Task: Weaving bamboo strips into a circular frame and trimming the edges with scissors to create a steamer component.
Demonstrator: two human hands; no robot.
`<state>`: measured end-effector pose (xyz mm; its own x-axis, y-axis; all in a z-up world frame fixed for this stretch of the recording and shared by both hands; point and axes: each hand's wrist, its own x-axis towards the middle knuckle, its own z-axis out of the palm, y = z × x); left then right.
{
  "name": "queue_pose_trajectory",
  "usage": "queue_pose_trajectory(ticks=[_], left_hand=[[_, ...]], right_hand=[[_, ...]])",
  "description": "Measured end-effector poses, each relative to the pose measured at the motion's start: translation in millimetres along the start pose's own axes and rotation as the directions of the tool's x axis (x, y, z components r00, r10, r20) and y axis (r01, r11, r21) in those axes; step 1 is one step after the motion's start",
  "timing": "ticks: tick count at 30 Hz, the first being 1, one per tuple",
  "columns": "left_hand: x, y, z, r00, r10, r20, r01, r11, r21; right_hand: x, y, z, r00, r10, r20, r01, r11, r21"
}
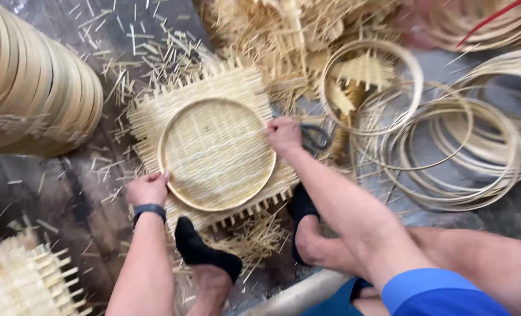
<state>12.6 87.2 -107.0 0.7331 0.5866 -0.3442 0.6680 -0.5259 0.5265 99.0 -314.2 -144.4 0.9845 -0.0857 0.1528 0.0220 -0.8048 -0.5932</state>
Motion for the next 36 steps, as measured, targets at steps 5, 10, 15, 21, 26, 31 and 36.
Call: queue_pose_trajectory(ticks=[5, 10, 15, 21, 26, 31, 36], left_hand=[[12.1, -22.8, 18.1, 0.997, 0.020, 0.069, -0.004, 0.977, -0.213], [6.9, -11.6, 5.5, 0.961, -0.115, 0.254, 0.234, 0.826, -0.512], [8.6, -19.5, 12.4, 0.948, -0.126, 0.293, 0.282, 0.759, -0.587], [0.8, -15.7, 11.1, 0.979, -0.073, 0.190, 0.163, 0.840, -0.518], [23.6, -44.0, 28.3, 0.964, -0.085, 0.253, 0.219, 0.793, -0.569], [30.3, 6.1, -6.2, 0.912, -0.104, 0.397, 0.332, 0.756, -0.564], [5.2, 108.9, -23.6, 0.651, 0.758, -0.043, -0.742, 0.647, 0.176]], right_hand=[[-5.2, -49.1, -41.5, 0.972, 0.210, 0.106, -0.218, 0.974, 0.066], [-1.7, -42.5, -36.6, 0.963, 0.253, 0.095, -0.258, 0.965, 0.043], [-4.2, -43.2, -40.7, 0.949, 0.294, 0.112, -0.300, 0.953, 0.043], [-5.9, -59.4, -63.8, 0.868, 0.413, 0.276, -0.459, 0.879, 0.130], [4.6, -33.4, -47.1, 0.900, 0.344, 0.269, -0.398, 0.900, 0.178], [6.2, -75.5, -67.5, 0.896, 0.288, 0.339, -0.346, 0.930, 0.124], [-60.2, -186.8, -67.2, 0.591, -0.491, 0.641, 0.604, 0.795, 0.052]])
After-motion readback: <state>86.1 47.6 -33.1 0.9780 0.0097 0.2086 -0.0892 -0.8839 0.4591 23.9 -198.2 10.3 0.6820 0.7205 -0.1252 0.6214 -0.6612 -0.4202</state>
